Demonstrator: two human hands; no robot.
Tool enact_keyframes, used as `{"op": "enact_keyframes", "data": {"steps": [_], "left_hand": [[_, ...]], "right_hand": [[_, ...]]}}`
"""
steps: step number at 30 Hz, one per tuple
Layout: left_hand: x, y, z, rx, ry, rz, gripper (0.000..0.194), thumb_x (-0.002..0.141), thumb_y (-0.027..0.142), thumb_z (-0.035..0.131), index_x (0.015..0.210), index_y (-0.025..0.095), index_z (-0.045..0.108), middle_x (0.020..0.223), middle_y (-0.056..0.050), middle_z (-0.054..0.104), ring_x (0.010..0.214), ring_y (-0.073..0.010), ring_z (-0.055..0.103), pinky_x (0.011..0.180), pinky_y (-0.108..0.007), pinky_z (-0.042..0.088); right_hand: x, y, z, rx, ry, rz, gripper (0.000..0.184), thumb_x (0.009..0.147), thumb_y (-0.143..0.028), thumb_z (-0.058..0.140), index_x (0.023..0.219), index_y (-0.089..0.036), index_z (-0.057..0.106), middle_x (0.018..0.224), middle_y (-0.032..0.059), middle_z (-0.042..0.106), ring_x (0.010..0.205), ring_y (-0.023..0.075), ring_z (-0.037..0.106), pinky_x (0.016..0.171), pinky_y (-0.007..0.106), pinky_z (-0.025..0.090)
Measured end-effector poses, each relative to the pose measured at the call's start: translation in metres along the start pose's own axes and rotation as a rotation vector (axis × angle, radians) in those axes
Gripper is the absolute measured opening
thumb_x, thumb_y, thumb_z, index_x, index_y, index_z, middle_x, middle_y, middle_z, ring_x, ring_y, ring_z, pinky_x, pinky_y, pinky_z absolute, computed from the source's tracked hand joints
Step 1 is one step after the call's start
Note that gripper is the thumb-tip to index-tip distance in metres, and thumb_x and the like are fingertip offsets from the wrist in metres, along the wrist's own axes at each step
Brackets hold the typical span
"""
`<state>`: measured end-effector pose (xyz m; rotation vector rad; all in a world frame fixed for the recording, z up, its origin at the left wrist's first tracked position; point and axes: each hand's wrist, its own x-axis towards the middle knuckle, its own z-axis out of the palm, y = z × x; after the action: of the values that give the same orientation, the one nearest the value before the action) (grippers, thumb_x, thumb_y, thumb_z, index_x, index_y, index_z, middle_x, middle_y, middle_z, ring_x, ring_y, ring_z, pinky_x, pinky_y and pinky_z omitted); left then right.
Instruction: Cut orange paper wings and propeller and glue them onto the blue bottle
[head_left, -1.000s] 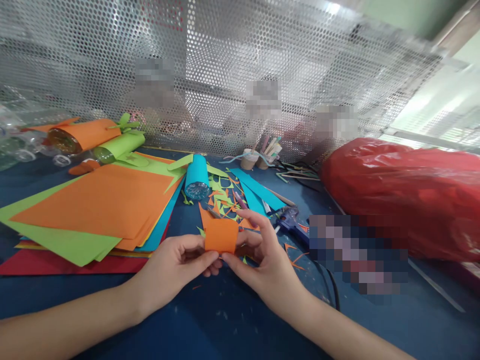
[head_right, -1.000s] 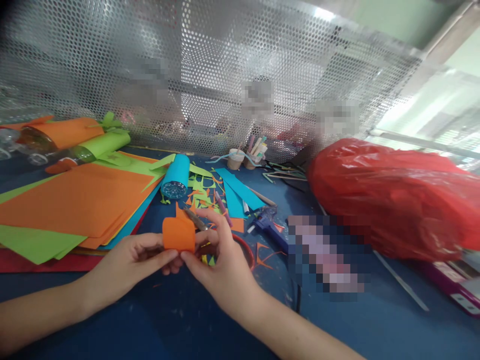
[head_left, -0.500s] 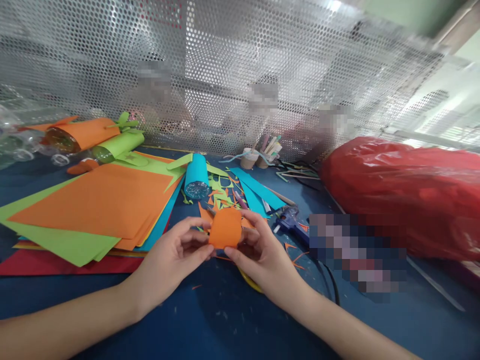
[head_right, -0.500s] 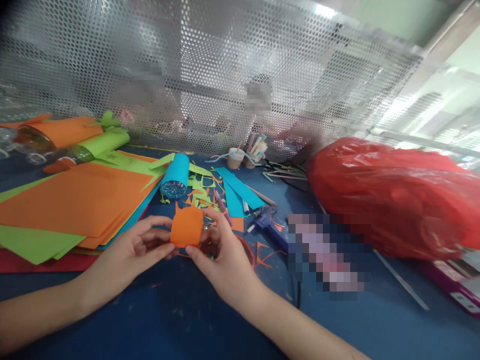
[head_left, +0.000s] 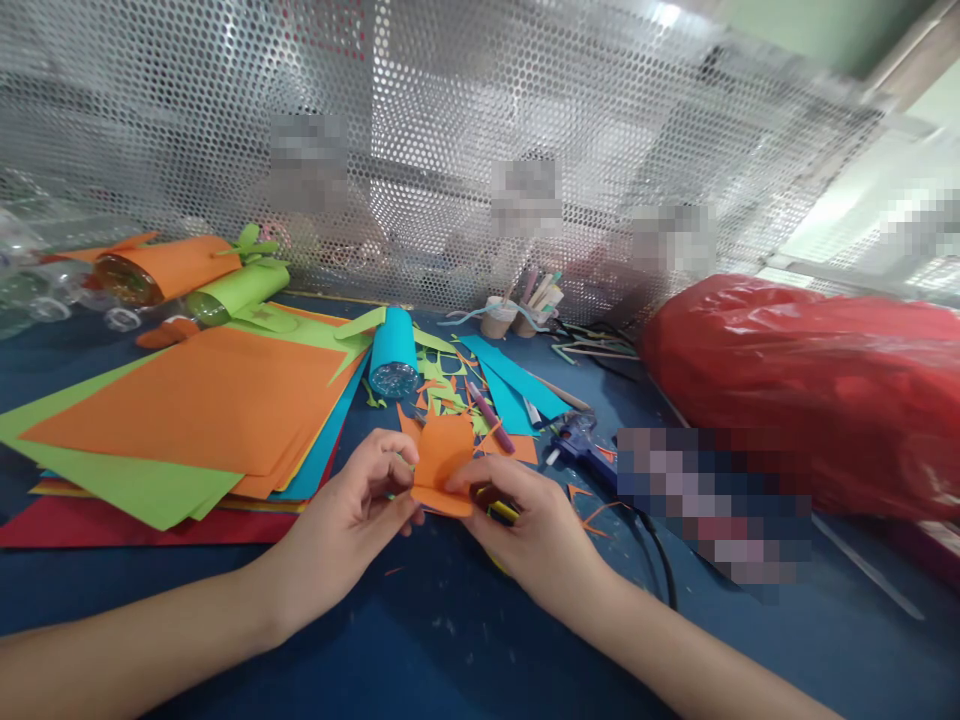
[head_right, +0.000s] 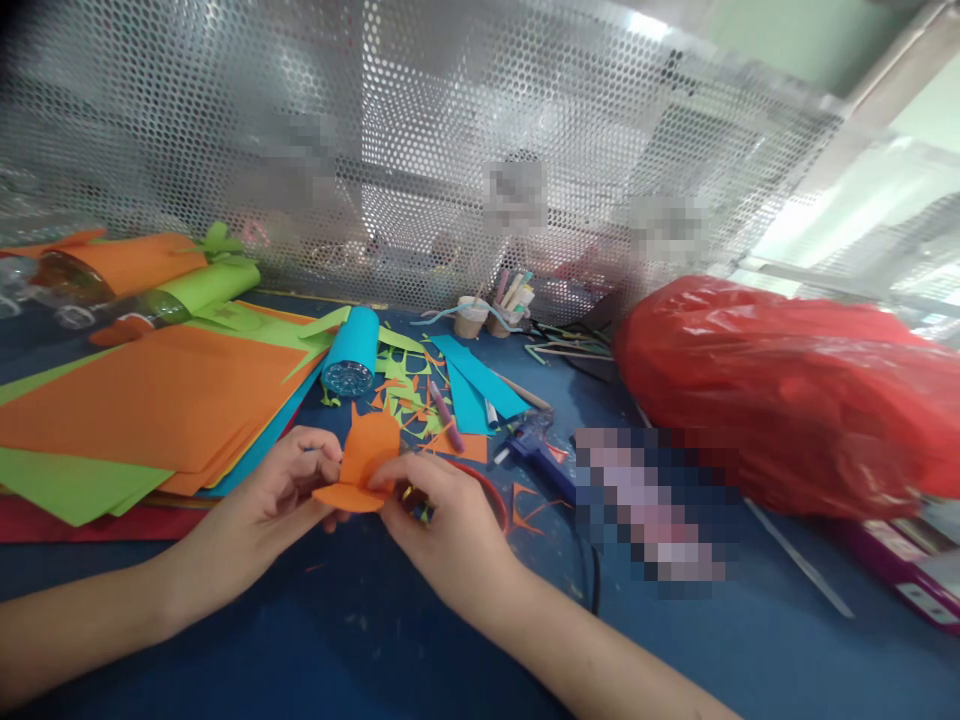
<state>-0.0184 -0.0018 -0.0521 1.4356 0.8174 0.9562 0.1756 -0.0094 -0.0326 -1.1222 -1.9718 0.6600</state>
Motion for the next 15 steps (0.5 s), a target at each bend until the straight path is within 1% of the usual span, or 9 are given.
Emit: {"op": "enact_keyframes", "data": {"steps": [2,4,7,10,12,15], "left_hand": [[-0.0007,0.0011,0.0002,-0.002,-0.017,-0.003,0.002,0.091,0.025,0.051,0.093,0.026,0.051,0.085,0.004,0.054,0.076,-0.0120,0.057,0.071,-0.025,0.048],[-0.0012,0.0020,0.0005,-0.013,-0.034,-0.016,0.004,0.091,0.025,0.052,0.092,0.025,0.056,0.090,0.003,0.056,0.079,-0.0126,0.057,0.074,-0.026,0.048],[-0.0013,0.0023,0.0007,-0.026,-0.031,-0.038,0.005,0.086,0.022,0.057,0.089,0.024,0.059,0.090,0.002,0.060,0.084,-0.0138,0.059,0.077,-0.026,0.049],[-0.0004,0.0021,0.0001,-0.045,0.005,-0.085,0.008,0.085,0.025,0.061,0.092,0.023,0.062,0.088,0.002,0.065,0.086,-0.0149,0.063,0.081,-0.027,0.050],[0.0007,0.0021,-0.0006,-0.050,0.017,-0.098,0.011,0.086,0.028,0.062,0.095,0.022,0.063,0.087,0.001,0.068,0.085,-0.0150,0.065,0.083,-0.029,0.052],[0.0024,0.0024,-0.0009,-0.054,0.030,-0.096,0.011,0.085,0.028,0.064,0.094,0.021,0.064,0.084,0.001,0.070,0.081,-0.0143,0.066,0.081,-0.028,0.053]], "right_hand": [[0.0006,0.0019,0.0006,0.110,-0.014,0.046,0.012,0.081,-0.011,0.058,0.083,-0.022,0.063,0.084,0.0019,0.068,0.075,0.0165,0.063,0.069,0.028,0.050],[0.0010,0.0035,0.0017,0.261,-0.020,0.115,0.009,0.080,-0.014,0.061,0.083,-0.021,0.065,0.085,0.0024,0.068,0.077,0.0167,0.063,0.071,0.029,0.050],[0.0019,0.0052,0.0029,0.499,-0.040,0.243,0.006,0.077,-0.020,0.067,0.083,-0.020,0.065,0.079,0.0006,0.066,0.071,0.0140,0.062,0.068,0.027,0.050],[0.0031,0.0062,0.0038,0.653,-0.071,0.366,0.016,0.072,-0.027,0.075,0.081,-0.019,0.066,0.069,-0.0028,0.063,0.060,0.0109,0.059,0.061,0.025,0.050],[0.0035,0.0065,0.0046,0.710,-0.081,0.416,0.022,0.068,-0.030,0.080,0.082,-0.019,0.066,0.071,-0.0028,0.065,0.059,0.0104,0.060,0.059,0.024,0.050],[0.0036,0.0060,0.0061,0.767,-0.055,0.427,0.027,0.063,-0.029,0.083,0.083,-0.021,0.066,0.076,-0.0024,0.069,0.063,0.0104,0.064,0.058,0.021,0.050]]}}
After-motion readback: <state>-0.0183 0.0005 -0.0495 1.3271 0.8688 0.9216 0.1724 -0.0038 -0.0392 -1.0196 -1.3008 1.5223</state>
